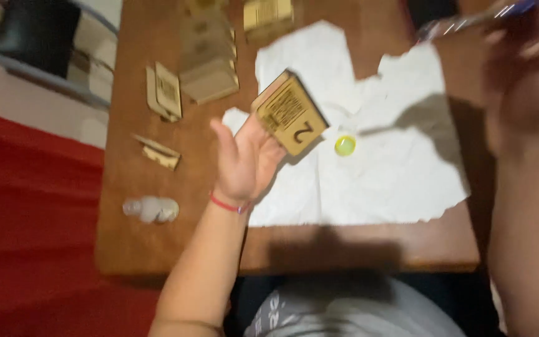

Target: Applying glue to the edges of small laser-cut wooden pieces using a paintbrush.

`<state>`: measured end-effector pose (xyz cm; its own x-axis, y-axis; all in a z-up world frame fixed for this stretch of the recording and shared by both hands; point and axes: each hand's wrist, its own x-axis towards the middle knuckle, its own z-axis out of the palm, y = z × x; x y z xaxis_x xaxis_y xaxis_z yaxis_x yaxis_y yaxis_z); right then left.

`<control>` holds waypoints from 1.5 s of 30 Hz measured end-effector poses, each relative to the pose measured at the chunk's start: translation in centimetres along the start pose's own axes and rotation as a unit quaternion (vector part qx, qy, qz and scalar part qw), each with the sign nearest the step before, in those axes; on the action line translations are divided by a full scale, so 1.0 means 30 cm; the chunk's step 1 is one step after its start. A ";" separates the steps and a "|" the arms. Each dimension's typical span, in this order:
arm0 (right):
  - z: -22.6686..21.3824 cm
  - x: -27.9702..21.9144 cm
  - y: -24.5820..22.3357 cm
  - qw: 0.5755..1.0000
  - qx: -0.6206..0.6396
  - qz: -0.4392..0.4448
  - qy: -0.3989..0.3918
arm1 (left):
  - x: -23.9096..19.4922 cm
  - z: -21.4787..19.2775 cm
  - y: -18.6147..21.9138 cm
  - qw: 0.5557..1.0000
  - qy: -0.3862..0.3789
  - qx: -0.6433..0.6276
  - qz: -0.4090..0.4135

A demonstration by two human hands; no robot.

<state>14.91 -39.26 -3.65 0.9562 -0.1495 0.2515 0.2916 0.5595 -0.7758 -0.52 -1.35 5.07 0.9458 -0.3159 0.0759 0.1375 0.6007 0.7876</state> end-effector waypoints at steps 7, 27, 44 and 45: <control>0.367 -0.149 -0.207 0.991 0.005 -0.109 -0.079 | 0.015 0.099 0.174 0.947 -0.028 0.293 0.133; 0.389 -0.145 -0.235 0.996 0.037 -0.055 -0.064 | 0.078 0.171 0.232 0.398 -0.184 0.832 0.339; 0.380 -0.124 -0.246 0.996 0.045 -0.076 0.003 | 0.710 0.236 0.270 0.603 -0.073 0.787 -0.106; 0.379 -0.123 -0.240 0.996 0.044 -0.077 0.005 | 0.756 0.224 0.253 0.604 -0.076 0.787 -0.105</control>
<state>9.01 -33.47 7.59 0.9007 -0.2460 0.3580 0.4317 0.5984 -0.6749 19.97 -8.89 16.88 0.9021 -0.3983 -0.1661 -0.3120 -0.8680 0.3863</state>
